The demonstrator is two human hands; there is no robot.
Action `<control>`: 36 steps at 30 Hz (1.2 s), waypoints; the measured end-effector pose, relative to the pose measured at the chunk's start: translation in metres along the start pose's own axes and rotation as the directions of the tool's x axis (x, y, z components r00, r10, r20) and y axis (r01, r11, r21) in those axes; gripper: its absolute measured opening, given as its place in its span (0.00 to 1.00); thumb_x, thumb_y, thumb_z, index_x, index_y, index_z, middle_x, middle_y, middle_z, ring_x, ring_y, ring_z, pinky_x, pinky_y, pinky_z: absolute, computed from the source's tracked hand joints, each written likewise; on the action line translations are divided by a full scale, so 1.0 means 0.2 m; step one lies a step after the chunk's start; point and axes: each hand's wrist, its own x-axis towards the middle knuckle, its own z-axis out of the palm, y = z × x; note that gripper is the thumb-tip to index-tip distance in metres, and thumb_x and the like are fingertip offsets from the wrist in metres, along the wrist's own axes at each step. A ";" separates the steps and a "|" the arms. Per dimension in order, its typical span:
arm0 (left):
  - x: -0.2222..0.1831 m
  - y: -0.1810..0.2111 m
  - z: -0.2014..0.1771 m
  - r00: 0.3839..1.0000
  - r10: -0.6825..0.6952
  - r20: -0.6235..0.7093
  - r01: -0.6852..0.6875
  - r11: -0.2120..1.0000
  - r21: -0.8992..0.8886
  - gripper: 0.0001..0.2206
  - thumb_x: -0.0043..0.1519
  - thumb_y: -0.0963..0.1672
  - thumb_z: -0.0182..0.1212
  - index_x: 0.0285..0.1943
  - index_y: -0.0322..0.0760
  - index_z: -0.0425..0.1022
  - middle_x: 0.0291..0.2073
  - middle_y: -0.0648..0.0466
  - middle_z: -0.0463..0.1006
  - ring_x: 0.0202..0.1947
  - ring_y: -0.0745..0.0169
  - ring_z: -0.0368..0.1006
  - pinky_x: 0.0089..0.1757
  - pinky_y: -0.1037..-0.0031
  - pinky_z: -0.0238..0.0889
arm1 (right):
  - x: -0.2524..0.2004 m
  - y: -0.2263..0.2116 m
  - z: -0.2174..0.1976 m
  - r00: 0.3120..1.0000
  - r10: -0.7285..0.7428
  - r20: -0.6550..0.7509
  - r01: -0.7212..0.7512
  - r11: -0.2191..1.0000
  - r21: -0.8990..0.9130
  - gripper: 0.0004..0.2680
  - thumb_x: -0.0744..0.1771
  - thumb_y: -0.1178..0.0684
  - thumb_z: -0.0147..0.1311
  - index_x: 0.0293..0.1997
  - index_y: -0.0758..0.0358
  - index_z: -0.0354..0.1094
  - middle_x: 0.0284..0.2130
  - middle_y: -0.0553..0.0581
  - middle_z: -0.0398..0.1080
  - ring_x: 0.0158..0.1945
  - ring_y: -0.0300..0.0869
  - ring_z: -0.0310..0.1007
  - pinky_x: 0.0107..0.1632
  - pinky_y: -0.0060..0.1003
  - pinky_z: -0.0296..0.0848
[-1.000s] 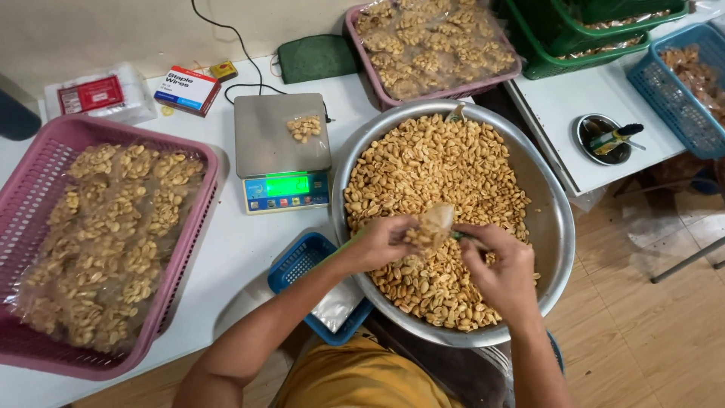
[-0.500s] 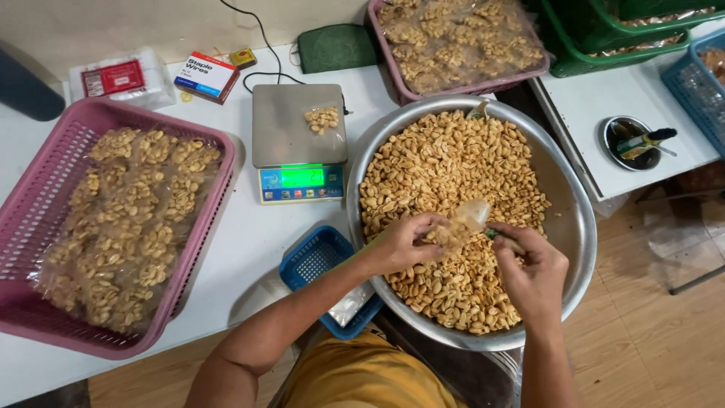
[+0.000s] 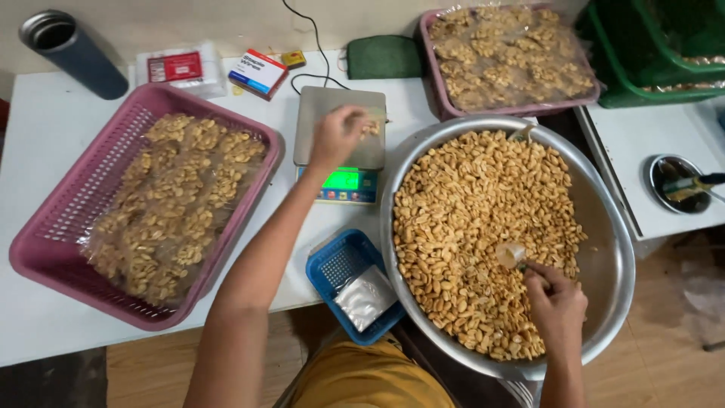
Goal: Packaging peanuts into small plastic bags, weighing them on a digital scale, and placing them into a storage basket.
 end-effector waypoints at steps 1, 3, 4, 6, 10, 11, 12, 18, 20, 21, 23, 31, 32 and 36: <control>0.02 -0.14 -0.04 0.998 0.036 -0.042 -0.026 0.975 0.222 0.10 0.64 0.48 0.58 0.44 0.44 0.80 0.36 0.55 0.84 0.36 0.61 0.80 0.38 0.70 0.69 | 0.00 0.01 0.01 1.000 -0.009 0.019 0.010 0.999 -0.053 0.11 0.68 0.57 0.50 0.53 0.64 0.76 0.23 0.59 0.74 0.19 0.36 0.56 0.17 0.31 0.60; 0.01 -0.29 -0.05 0.993 0.085 -0.077 -0.044 0.901 0.432 0.10 0.64 0.49 0.58 0.44 0.43 0.80 0.39 0.52 0.83 0.39 0.49 0.79 0.40 0.61 0.67 | -0.01 0.00 0.02 0.999 -0.023 0.033 0.026 0.994 -0.104 0.12 0.68 0.57 0.49 0.54 0.65 0.76 0.23 0.59 0.74 0.18 0.36 0.57 0.17 0.31 0.60; -0.02 -0.29 -0.04 0.967 0.250 -0.045 -0.191 0.834 0.518 0.13 0.58 0.42 0.52 0.50 0.39 0.76 0.47 0.46 0.79 0.51 0.43 0.72 0.48 0.54 0.61 | -0.03 -0.02 0.02 1.000 0.015 0.027 -0.012 0.993 -0.117 0.12 0.67 0.55 0.50 0.53 0.64 0.77 0.19 0.57 0.71 0.18 0.37 0.54 0.20 0.33 0.56; -0.08 -0.24 -0.02 0.917 0.398 0.002 -0.321 0.736 0.596 0.22 0.52 0.35 0.47 0.57 0.35 0.71 0.56 0.41 0.74 0.62 0.36 0.65 0.56 0.46 0.54 | -0.03 -0.01 0.03 0.998 0.055 0.026 -0.051 0.990 -0.132 0.12 0.67 0.54 0.51 0.52 0.62 0.79 0.16 0.55 0.67 0.18 0.37 0.52 0.22 0.34 0.52; -0.10 -0.11 0.03 0.862 0.490 0.126 -0.442 0.608 0.660 0.05 0.61 0.37 0.58 0.42 0.34 0.78 0.56 0.44 0.74 0.67 0.35 0.57 0.62 0.35 0.47 | 0.00 0.09 0.06 0.997 -0.036 0.061 0.046 0.986 -0.157 0.11 0.68 0.54 0.50 0.51 0.61 0.78 0.16 0.54 0.67 0.17 0.36 0.52 0.19 0.33 0.53; -0.08 -0.10 0.05 0.858 0.513 0.006 -0.419 0.694 0.586 0.04 0.60 0.39 0.66 0.32 0.34 0.78 0.48 0.45 0.79 0.63 0.35 0.63 0.59 0.37 0.53 | 0.01 0.11 0.06 0.995 -0.035 0.089 0.049 0.986 -0.161 0.11 0.69 0.53 0.50 0.53 0.62 0.77 0.18 0.56 0.70 0.16 0.36 0.53 0.16 0.31 0.56; -0.06 -0.08 0.05 0.857 0.515 0.007 -0.423 0.695 0.582 0.04 0.60 0.39 0.66 0.32 0.34 0.78 0.48 0.45 0.79 0.63 0.35 0.63 0.59 0.37 0.53 | 0.00 0.09 0.06 0.996 -0.034 0.084 0.047 0.986 -0.162 0.11 0.69 0.53 0.50 0.53 0.62 0.77 0.18 0.56 0.70 0.16 0.36 0.53 0.16 0.31 0.56; -0.19 0.40 0.05 0.776 -0.589 0.225 0.625 0.671 -0.400 0.13 0.64 0.52 0.50 0.48 0.45 0.69 0.48 0.49 0.73 0.49 0.54 0.71 0.50 0.63 0.68 | -0.02 0.10 0.08 0.992 0.076 0.096 -0.063 0.989 -0.134 0.11 0.68 0.53 0.51 0.53 0.58 0.77 0.16 0.55 0.67 0.16 0.36 0.51 0.17 0.31 0.52; -0.33 0.50 0.15 0.561 -0.575 0.596 0.828 0.402 -0.391 0.14 0.68 0.49 0.46 0.45 0.37 0.74 0.41 0.50 0.78 0.42 0.52 0.76 0.47 0.58 0.75 | -0.02 0.15 0.10 0.992 0.049 0.118 -0.036 0.994 -0.105 0.11 0.69 0.53 0.50 0.54 0.62 0.76 0.17 0.55 0.67 0.15 0.36 0.52 0.15 0.30 0.52; -0.38 0.64 0.16 0.561 -0.573 0.597 0.828 0.404 -0.390 0.14 0.68 0.49 0.46 0.45 0.37 0.74 0.41 0.50 0.78 0.42 0.52 0.76 0.47 0.58 0.75 | -0.02 0.12 0.09 0.992 0.049 0.116 -0.037 0.994 -0.104 0.11 0.69 0.53 0.50 0.54 0.62 0.76 0.17 0.55 0.67 0.15 0.36 0.52 0.15 0.30 0.52; -0.49 0.91 0.19 0.472 -0.408 0.781 0.847 0.454 -0.275 0.15 0.60 0.36 0.49 0.57 0.29 0.63 0.51 0.42 0.71 0.47 0.43 0.72 0.42 0.65 0.77 | -0.04 0.06 0.08 0.996 -0.041 0.078 0.056 0.977 -0.203 0.13 0.66 0.49 0.50 0.51 0.53 0.79 0.12 0.52 0.63 0.16 0.37 0.51 0.22 0.36 0.52; -0.74 0.66 0.55 0.498 -0.273 0.823 0.827 0.435 -0.356 0.13 0.56 0.39 0.57 0.49 0.36 0.79 0.63 0.34 0.69 0.57 0.38 0.69 0.52 0.55 0.69 | -0.08 0.11 0.04 0.996 0.035 0.079 -0.026 0.993 -0.117 0.13 0.66 0.52 0.48 0.51 0.58 0.79 0.12 0.52 0.61 0.14 0.36 0.48 0.20 0.34 0.50; -0.75 0.67 0.55 0.476 -0.266 0.838 0.850 0.383 -0.361 0.10 0.57 0.39 0.58 0.46 0.36 0.80 0.63 0.33 0.68 0.53 0.34 0.72 0.45 0.58 0.78 | -0.07 0.13 0.04 0.993 0.053 0.101 -0.045 0.996 -0.077 0.13 0.67 0.54 0.47 0.53 0.61 0.77 0.12 0.52 0.62 0.13 0.35 0.47 0.16 0.32 0.48; -0.78 0.68 0.59 0.403 -0.324 0.856 0.885 0.378 -0.273 0.24 0.55 0.42 0.62 0.61 0.23 0.70 0.53 0.33 0.73 0.51 0.35 0.74 0.51 0.54 0.74 | -0.06 0.19 0.07 0.994 0.028 0.110 -0.017 0.995 -0.102 0.12 0.67 0.52 0.48 0.52 0.60 0.78 0.15 0.54 0.68 0.14 0.35 0.49 0.16 0.31 0.49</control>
